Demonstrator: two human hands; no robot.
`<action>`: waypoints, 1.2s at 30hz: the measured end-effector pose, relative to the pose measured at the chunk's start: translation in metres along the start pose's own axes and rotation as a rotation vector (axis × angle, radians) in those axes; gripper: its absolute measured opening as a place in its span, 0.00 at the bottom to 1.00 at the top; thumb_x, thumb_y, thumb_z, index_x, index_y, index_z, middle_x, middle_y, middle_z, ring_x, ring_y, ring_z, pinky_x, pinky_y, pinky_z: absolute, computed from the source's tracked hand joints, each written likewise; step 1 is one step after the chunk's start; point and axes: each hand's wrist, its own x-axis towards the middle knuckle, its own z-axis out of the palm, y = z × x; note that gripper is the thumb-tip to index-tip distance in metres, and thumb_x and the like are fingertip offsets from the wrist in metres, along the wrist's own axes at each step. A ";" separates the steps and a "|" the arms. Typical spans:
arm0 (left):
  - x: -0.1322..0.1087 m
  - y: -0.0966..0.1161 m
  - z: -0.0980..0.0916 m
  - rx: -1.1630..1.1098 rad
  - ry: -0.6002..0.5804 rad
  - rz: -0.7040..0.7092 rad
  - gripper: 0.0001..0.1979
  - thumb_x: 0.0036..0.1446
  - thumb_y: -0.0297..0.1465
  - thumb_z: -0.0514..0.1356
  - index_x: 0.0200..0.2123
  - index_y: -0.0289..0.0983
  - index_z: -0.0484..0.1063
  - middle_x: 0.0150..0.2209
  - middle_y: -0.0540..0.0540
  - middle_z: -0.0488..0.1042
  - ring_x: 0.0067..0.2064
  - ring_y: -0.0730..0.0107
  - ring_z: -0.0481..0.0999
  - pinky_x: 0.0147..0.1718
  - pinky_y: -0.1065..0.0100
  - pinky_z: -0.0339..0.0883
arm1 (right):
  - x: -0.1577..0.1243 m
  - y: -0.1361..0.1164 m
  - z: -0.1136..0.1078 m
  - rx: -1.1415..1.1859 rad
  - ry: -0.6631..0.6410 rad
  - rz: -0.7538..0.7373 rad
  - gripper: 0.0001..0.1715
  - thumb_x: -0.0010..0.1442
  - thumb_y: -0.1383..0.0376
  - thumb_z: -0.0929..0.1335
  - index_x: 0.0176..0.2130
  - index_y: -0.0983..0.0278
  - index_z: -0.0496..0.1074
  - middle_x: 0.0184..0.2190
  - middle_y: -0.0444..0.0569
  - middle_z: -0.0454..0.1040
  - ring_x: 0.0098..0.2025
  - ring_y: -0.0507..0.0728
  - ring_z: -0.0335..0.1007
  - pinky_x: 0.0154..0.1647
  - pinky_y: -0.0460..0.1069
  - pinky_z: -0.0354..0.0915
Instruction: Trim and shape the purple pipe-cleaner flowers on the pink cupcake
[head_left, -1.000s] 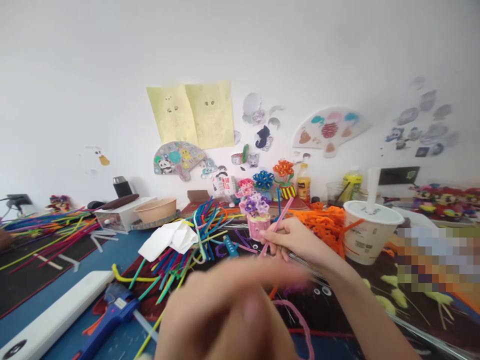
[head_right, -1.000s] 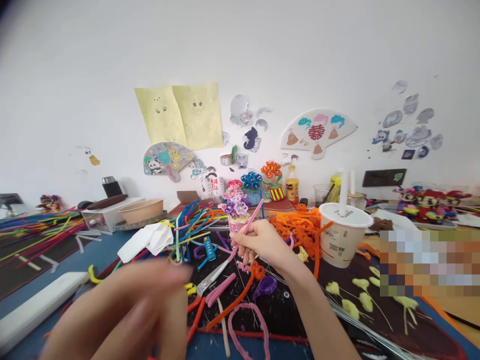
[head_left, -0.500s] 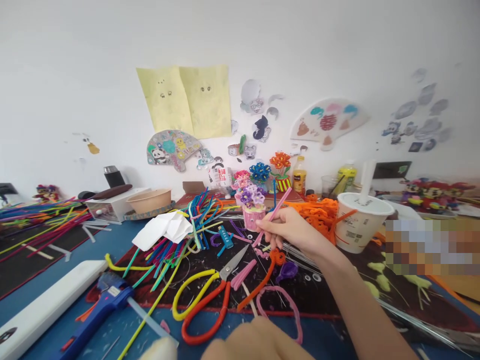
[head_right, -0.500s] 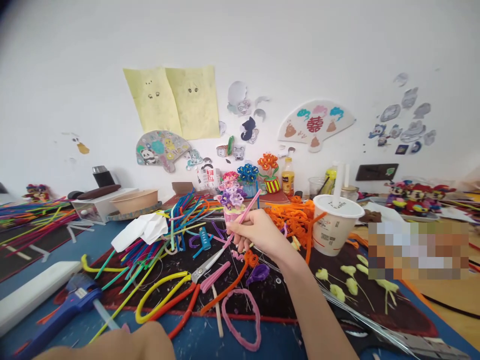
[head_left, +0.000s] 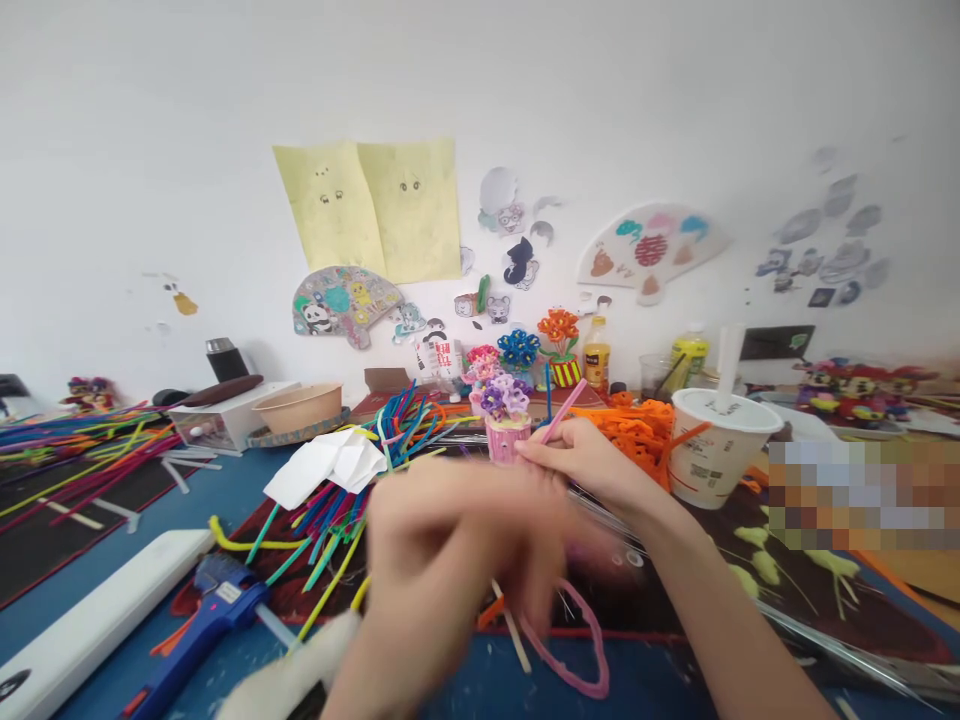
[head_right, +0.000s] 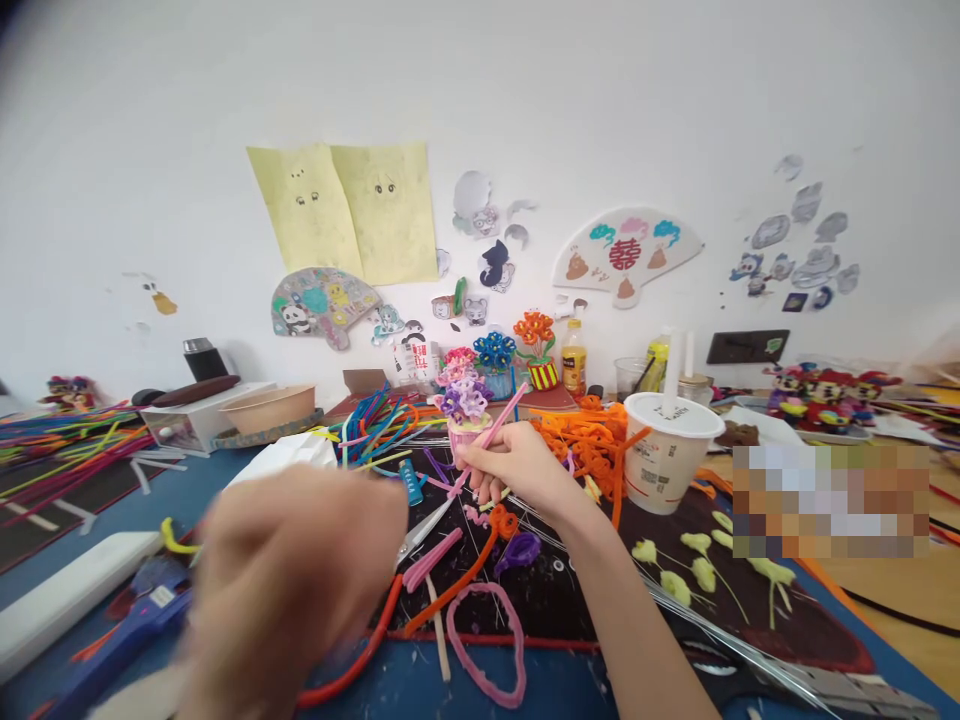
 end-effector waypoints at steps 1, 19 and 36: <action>0.009 -0.006 0.011 0.007 -0.017 0.019 0.20 0.66 0.42 0.47 0.36 0.41 0.77 0.16 0.54 0.69 0.18 0.74 0.68 0.21 0.70 0.65 | 0.000 0.000 0.000 0.009 0.004 -0.010 0.28 0.46 0.46 0.74 0.23 0.69 0.72 0.16 0.46 0.71 0.16 0.49 0.66 0.17 0.43 0.60; 0.014 -0.058 0.054 0.434 -0.164 0.185 0.07 0.62 0.29 0.56 0.37 0.39 0.75 0.33 0.50 0.78 0.34 0.67 0.76 0.31 0.69 0.62 | 0.002 -0.004 -0.002 0.178 0.197 -0.056 0.27 0.46 0.47 0.75 0.23 0.70 0.72 0.18 0.47 0.71 0.17 0.47 0.64 0.18 0.42 0.58; 0.014 -0.062 0.057 0.527 -0.016 0.553 0.16 0.63 0.24 0.52 0.21 0.37 0.66 0.22 0.51 0.65 0.26 0.72 0.64 0.26 0.69 0.56 | 0.007 0.000 -0.002 0.215 0.216 -0.048 0.28 0.42 0.47 0.76 0.21 0.69 0.71 0.16 0.46 0.71 0.15 0.47 0.64 0.16 0.42 0.57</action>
